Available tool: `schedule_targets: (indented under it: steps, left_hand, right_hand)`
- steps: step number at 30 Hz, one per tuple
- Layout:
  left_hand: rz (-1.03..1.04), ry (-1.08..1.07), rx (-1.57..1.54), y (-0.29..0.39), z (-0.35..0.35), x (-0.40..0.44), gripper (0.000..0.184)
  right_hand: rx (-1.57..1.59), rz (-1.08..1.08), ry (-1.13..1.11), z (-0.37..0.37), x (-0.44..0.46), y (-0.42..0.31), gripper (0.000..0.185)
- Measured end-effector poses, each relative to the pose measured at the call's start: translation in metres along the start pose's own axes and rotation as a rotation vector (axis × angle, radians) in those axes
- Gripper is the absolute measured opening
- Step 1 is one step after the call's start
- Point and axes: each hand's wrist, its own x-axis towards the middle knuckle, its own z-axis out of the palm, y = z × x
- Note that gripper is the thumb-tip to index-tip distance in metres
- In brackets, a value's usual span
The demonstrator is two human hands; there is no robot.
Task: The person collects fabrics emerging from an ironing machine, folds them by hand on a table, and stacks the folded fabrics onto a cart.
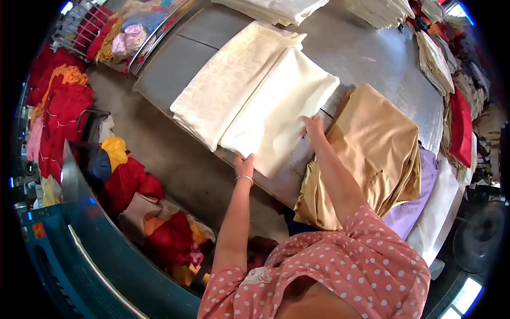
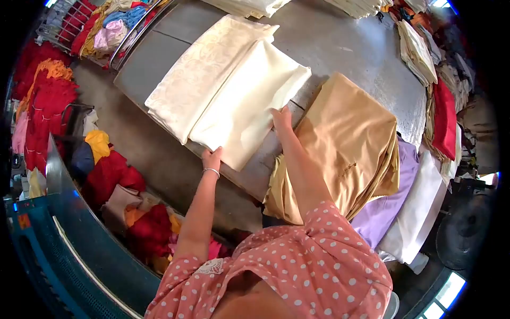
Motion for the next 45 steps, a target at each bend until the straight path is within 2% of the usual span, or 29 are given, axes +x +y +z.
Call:
schedule_targets:
  steps: [1, 2, 4, 5, 7, 8, 9, 11, 13, 14, 16, 18, 19, 21, 23, 25, 29, 30, 33, 34, 35, 37, 38, 40, 41, 42, 43, 44, 45]
  left_hand:
    - [-0.045, -0.015, 0.056, -0.002, -0.001, -0.004, 0.024]
    - [-0.092, -0.029, 0.111, 0.005, -0.001, -0.014, 0.024]
    - [-0.212, -0.064, 0.209, 0.021, -0.001, -0.035, 0.027]
    - [-0.113, -0.078, 0.228, 0.03, 0.001, -0.05, 0.028]
    - [-0.161, -0.046, 0.219, 0.019, 0.005, -0.063, 0.028]
    - [-0.241, -0.034, 0.293, 0.014, 0.006, -0.062, 0.028]
    - [-0.212, -0.037, 0.265, 0.016, 0.005, -0.066, 0.028]
    - [-0.136, -0.039, 0.199, 0.022, 0.007, -0.067, 0.029]
    - [-0.134, -0.061, 0.171, 0.012, 0.005, -0.068, 0.033]
    - [-0.145, -0.052, 0.193, 0.02, 0.007, -0.073, 0.034]
    - [-0.212, -0.03, 0.177, 0.021, 0.01, -0.077, 0.035]
    - [-0.125, 0.007, 0.272, 0.019, 0.012, -0.075, 0.039]
    - [-0.163, 0.03, 0.32, 0.012, 0.012, -0.073, 0.04]
    - [-0.118, 0.034, 0.358, 0.003, 0.013, -0.071, 0.039]
    - [-0.052, 0.1, 0.245, 0.006, 0.019, -0.07, 0.036]
    - [-0.116, 0.104, 0.228, 0.011, 0.023, -0.066, 0.033]
    - [-0.208, 0.147, 0.284, 0.026, 0.034, -0.042, 0.028]
    - [-0.136, 0.194, 0.185, 0.013, 0.038, -0.035, 0.027]
    - [-0.126, 0.189, -0.021, 0.0, 0.037, -0.042, 0.028]
    - [-0.092, 0.241, 0.148, -0.01, 0.033, -0.048, 0.026]
    - [-0.182, 0.254, 0.138, 0.015, 0.03, -0.064, 0.021]
    - [-0.11, 0.326, -0.159, -0.012, 0.03, -0.07, 0.017]
    - [-0.136, 0.346, -0.275, -0.014, 0.031, -0.071, 0.013]
    - [-0.097, 0.286, -0.376, -0.015, 0.035, -0.065, 0.015]
    - [-0.054, 0.297, -0.431, -0.016, 0.035, -0.056, 0.016]
    - [-0.195, 0.263, -0.061, -0.022, 0.03, -0.047, 0.024]
    - [-0.307, 0.176, 0.189, 0.006, 0.025, -0.041, 0.028]
    - [-0.346, 0.067, 0.186, 0.014, 0.018, -0.04, 0.027]
    - [-0.205, 0.023, 0.233, 0.027, 0.006, -0.045, 0.028]
  right_hand:
    - [-0.006, -0.04, 0.024, 0.001, -0.003, 0.002, 0.021]
    - [0.0, 0.123, -0.023, -0.013, -0.002, 0.006, 0.039]
    - [-0.121, -0.027, 0.017, -0.045, -0.001, 0.038, 0.044]
    - [-0.18, -0.104, 0.036, -0.054, -0.005, 0.05, 0.047]
    - [-0.485, -0.159, 0.071, -0.048, -0.047, -0.001, 0.054]
    - [-0.622, -0.545, 0.229, -0.052, -0.036, 0.018, 0.058]
    - [-0.783, -0.541, 0.207, -0.051, -0.051, -0.009, 0.061]
    - [-0.729, -0.844, 0.319, -0.036, -0.056, -0.03, 0.056]
    - [-0.72, -0.812, 0.051, -0.003, -0.059, -0.05, 0.051]
    - [-0.752, -0.959, -0.02, 0.022, -0.049, -0.046, 0.049]
    - [-0.768, -0.999, -0.235, 0.076, -0.041, -0.053, 0.054]
    - [-1.014, -0.972, -0.331, 0.137, -0.01, -0.043, 0.058]
    - [-1.185, -0.926, -0.347, 0.154, 0.001, -0.036, 0.058]
    - [-1.292, -0.83, -0.457, 0.166, 0.016, -0.025, 0.061]
    - [-1.308, -0.915, -0.414, 0.176, 0.027, -0.013, 0.066]
    - [-1.288, -0.959, -0.37, 0.186, 0.04, -0.004, 0.065]
    - [-1.257, -0.932, -0.458, 0.205, 0.055, -0.015, 0.063]
    - [-1.248, -0.939, -0.476, 0.207, 0.057, -0.017, 0.062]
    - [-1.192, -1.019, -0.534, 0.201, 0.068, -0.012, 0.059]
    - [-1.142, -0.994, -0.548, 0.197, 0.069, -0.008, 0.058]
    - [-1.094, -0.965, -0.555, 0.192, 0.061, -0.007, 0.057]
    - [-1.113, -0.975, -0.473, 0.174, 0.023, -0.01, 0.058]
    - [-1.007, -1.035, -0.443, 0.161, 0.004, -0.005, 0.059]
    - [-1.026, -1.022, -0.377, 0.136, -0.032, 0.007, 0.055]
    - [-1.011, -1.127, -0.439, 0.124, -0.026, 0.03, 0.056]
    - [-1.198, -1.057, -0.433, 0.115, -0.015, 0.063, 0.057]
    - [-1.128, -1.153, -0.431, 0.109, -0.023, 0.056, 0.06]
    - [-1.211, -1.174, -0.45, 0.111, -0.012, 0.054, 0.06]
    - [-1.291, -1.198, -0.469, 0.112, -0.001, 0.052, 0.06]
